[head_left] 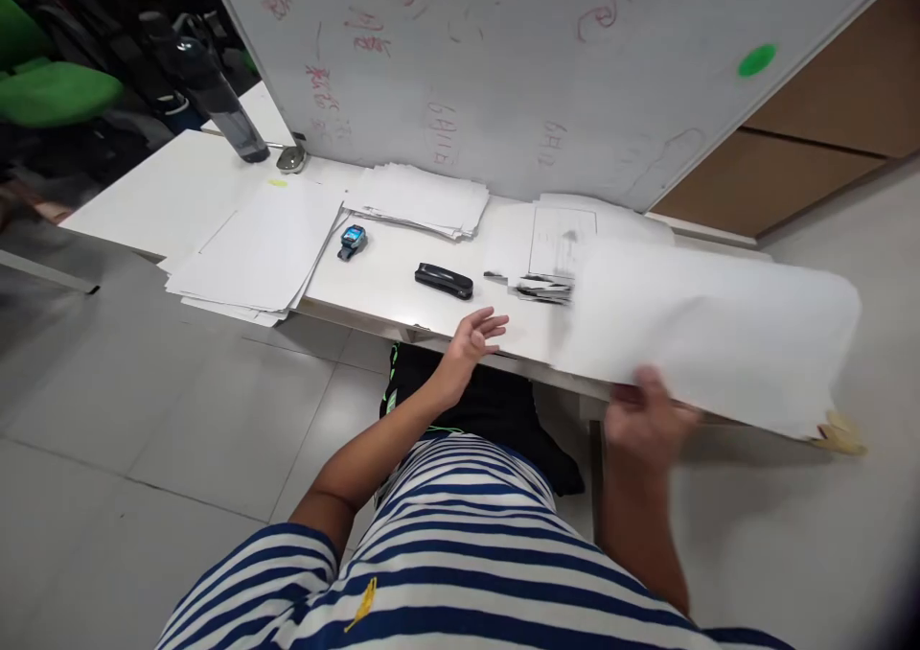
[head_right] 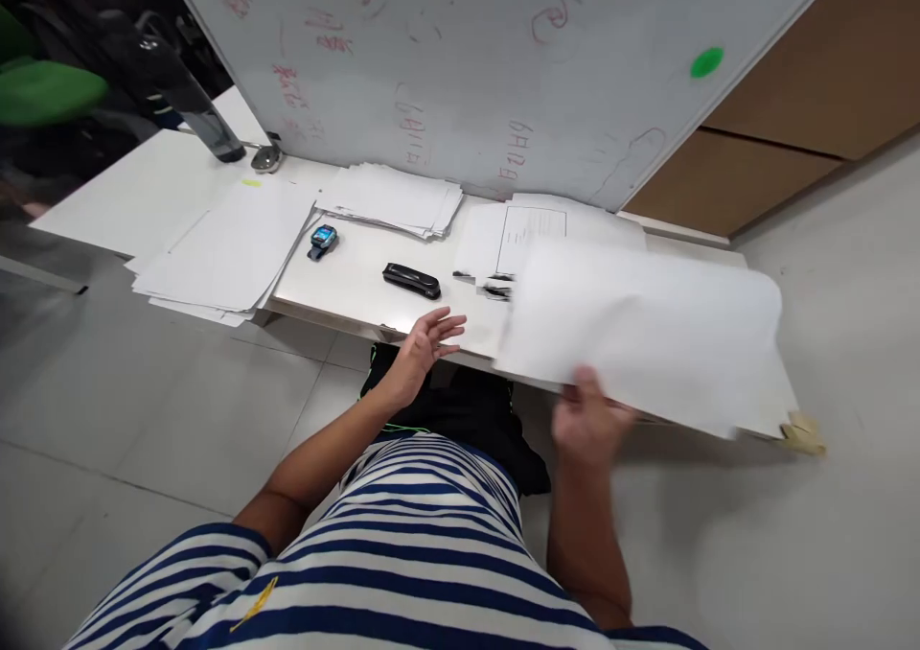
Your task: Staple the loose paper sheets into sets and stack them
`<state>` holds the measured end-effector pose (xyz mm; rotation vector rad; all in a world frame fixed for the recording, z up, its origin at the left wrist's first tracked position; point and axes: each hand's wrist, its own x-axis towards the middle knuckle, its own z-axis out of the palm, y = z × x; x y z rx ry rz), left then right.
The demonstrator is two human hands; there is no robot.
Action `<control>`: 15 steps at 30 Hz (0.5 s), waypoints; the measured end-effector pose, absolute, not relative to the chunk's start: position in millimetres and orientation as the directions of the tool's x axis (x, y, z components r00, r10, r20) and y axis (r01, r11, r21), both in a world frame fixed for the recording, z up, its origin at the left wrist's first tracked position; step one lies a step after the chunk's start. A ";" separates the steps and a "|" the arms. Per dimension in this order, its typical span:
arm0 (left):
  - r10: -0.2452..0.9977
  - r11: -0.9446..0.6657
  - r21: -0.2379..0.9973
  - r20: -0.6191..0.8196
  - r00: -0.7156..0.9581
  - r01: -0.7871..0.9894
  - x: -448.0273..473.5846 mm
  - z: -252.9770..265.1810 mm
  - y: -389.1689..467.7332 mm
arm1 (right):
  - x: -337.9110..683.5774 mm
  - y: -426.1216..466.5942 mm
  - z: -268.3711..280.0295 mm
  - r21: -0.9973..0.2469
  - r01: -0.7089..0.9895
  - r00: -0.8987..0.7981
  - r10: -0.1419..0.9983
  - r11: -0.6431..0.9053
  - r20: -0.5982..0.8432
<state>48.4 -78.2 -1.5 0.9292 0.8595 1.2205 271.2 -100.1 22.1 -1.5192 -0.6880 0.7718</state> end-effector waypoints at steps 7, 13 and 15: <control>0.931 0.320 0.770 -0.364 0.033 -0.552 -0.2 -3.1 -84.0 | 163.3 -106.8 -26.6 -0.992 0.096 -0.044 0.995 -0.088 -0.092; 0.870 0.490 0.718 -0.439 0.224 -0.494 -49.4 -8.7 -63.9 | 175.5 -113.6 -33.4 -0.933 0.361 -0.363 0.922 0.008 -0.132; 0.906 0.421 0.812 -0.399 0.141 -0.405 -51.3 6.4 -66.9 | 176.3 -115.4 -36.9 -0.923 0.380 -0.445 0.887 0.062 -0.123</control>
